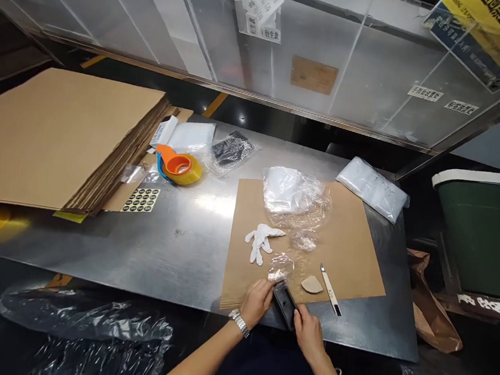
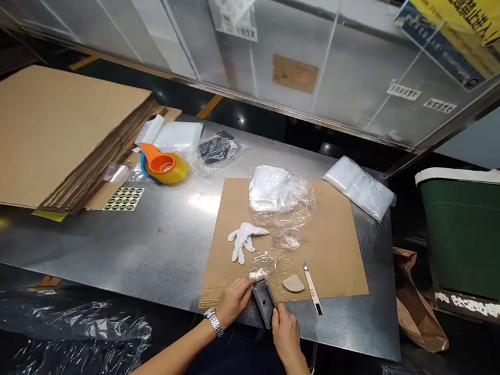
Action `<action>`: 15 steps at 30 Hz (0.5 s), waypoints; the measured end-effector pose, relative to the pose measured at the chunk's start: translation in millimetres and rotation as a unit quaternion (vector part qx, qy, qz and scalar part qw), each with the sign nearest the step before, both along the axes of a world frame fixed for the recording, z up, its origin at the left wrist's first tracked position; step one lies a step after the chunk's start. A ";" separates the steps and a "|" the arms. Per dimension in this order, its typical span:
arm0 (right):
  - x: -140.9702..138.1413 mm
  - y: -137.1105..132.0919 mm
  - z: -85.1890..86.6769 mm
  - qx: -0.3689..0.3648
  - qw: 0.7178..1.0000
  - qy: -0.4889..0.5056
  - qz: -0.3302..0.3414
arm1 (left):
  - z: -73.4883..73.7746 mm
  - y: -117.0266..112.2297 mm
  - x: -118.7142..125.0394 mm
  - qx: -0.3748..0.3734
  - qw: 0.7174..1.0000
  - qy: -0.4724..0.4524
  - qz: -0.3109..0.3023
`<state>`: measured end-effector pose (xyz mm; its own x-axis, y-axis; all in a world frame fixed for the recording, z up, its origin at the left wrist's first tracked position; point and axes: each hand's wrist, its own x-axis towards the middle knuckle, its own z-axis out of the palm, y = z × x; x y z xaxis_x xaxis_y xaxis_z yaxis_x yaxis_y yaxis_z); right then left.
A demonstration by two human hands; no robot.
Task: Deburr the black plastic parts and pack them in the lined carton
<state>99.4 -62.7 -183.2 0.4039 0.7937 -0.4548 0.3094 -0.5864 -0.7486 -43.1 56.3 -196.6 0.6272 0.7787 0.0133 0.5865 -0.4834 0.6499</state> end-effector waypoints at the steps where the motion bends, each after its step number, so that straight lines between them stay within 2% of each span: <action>1: -2.2 0.9 3.0 0.006 1.000 -0.021 -0.009 | 2.4 -4.3 2.0 0.016 1.000 0.000 -0.012; 4: -8.8 6.8 7.4 0.014 0.997 -0.061 -0.034 | 9.8 -11.6 5.8 0.061 0.997 -0.002 -0.046; 9: -13.6 16.7 10.5 0.004 0.993 -0.077 -0.084 | 25.6 -4.8 11.2 0.113 0.991 -0.007 -0.067; 12: -13.9 14.9 21.8 0.006 0.991 -0.098 -0.092 | 44.6 -7.3 23.4 0.131 0.983 -0.017 -0.129; 15: -9.2 9.1 39.5 0.013 0.988 -0.122 -0.088 | 70.6 -16.9 39.9 0.143 0.971 -0.015 -0.191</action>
